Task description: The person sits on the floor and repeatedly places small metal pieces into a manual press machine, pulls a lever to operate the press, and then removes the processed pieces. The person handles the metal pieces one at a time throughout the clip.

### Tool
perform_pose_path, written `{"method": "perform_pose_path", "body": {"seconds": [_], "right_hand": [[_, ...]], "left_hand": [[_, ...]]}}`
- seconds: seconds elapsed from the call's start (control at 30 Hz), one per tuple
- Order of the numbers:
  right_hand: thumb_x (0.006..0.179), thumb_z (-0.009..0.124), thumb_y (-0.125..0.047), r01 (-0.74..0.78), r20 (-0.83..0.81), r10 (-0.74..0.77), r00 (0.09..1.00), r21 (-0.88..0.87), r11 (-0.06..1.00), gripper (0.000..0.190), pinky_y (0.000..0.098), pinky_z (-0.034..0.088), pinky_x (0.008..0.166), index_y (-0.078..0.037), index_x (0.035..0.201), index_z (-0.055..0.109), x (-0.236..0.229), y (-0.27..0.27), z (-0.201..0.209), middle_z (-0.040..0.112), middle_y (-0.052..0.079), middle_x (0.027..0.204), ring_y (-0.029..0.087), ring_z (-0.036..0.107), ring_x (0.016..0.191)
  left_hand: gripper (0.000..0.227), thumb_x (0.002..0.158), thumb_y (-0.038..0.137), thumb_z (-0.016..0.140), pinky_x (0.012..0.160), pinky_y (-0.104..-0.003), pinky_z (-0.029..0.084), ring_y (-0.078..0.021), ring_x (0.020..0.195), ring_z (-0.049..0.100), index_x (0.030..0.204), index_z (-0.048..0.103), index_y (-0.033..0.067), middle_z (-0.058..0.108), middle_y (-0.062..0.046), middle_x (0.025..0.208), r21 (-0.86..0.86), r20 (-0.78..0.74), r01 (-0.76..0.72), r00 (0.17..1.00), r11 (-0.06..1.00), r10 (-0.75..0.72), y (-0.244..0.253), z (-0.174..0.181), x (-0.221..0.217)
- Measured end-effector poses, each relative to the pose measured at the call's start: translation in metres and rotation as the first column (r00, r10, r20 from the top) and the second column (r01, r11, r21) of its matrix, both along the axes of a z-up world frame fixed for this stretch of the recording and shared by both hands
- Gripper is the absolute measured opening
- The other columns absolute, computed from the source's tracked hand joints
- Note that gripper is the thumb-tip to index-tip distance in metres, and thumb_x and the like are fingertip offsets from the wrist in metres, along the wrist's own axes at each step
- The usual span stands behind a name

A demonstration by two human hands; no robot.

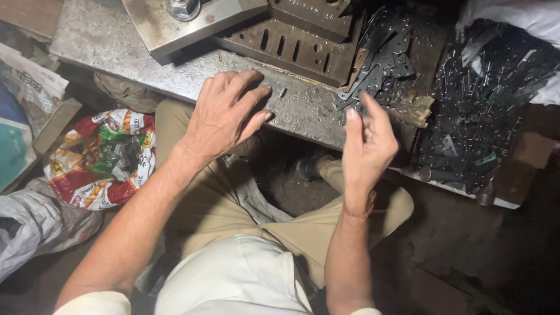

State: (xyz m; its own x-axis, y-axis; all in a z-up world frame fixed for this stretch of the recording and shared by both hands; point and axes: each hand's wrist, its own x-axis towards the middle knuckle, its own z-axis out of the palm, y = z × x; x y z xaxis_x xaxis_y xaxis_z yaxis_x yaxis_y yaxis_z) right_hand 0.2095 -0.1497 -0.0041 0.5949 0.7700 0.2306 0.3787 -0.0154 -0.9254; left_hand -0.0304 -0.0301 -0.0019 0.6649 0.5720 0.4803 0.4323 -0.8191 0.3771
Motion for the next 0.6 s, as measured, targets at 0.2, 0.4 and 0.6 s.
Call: {"method": "perform_pose_path", "body": {"seconds": [0.2, 0.4, 0.6], "right_hand": [[0.105, 0.062, -0.001, -0.108, 0.357, 0.126, 0.926, -0.07, 0.992, 0.036, 0.0265, 0.055, 0.068, 0.001, 0.141, 0.058, -0.018, 0.046, 0.045, 0.073, 0.013, 0.119, 0.013, 0.067, 0.072], [0.11, 0.053, -0.006, -0.117, 0.464, 0.158, 0.871, -0.116, 0.986, 0.035, 0.042, 0.055, 0.066, -0.002, 0.145, 0.058, -0.016, 0.084, 0.053, 0.069, 0.019, 0.092, 0.029, 0.07, 0.069], [0.109, 0.058, -0.012, -0.045, 0.644, 0.169, 0.746, -0.204, 0.978, 0.01, 0.0452, 0.051, 0.058, -0.006, 0.104, 0.064, 0.008, 0.124, 0.033, 0.067, 0.017, 0.069, 0.03, 0.07, 0.062]], "left_hand": [[0.043, 0.097, 0.03, 0.076, 0.094, -0.044, 0.043, -0.03, 0.117, 0.055, 0.132, 0.063, 0.0087, 0.057, -0.009, 0.135, 0.02, 0.026, -0.023, 0.999, 1.0, 0.022, -0.001, -0.005, 0.001], [0.043, 0.096, 0.03, 0.076, 0.092, -0.043, 0.043, -0.0283, 0.116, 0.055, 0.131, 0.063, 0.0093, 0.058, -0.008, 0.134, 0.01, 0.03, -0.027, 0.999, 1.0, 0.026, -0.001, -0.008, 0.001], [0.043, 0.094, 0.031, 0.076, 0.09, -0.043, 0.042, -0.0288, 0.115, 0.055, 0.13, 0.064, 0.0089, 0.058, -0.01, 0.134, -0.008, 0.025, -0.035, 0.999, 0.999, 0.036, 0.001, -0.006, 0.0]]}}
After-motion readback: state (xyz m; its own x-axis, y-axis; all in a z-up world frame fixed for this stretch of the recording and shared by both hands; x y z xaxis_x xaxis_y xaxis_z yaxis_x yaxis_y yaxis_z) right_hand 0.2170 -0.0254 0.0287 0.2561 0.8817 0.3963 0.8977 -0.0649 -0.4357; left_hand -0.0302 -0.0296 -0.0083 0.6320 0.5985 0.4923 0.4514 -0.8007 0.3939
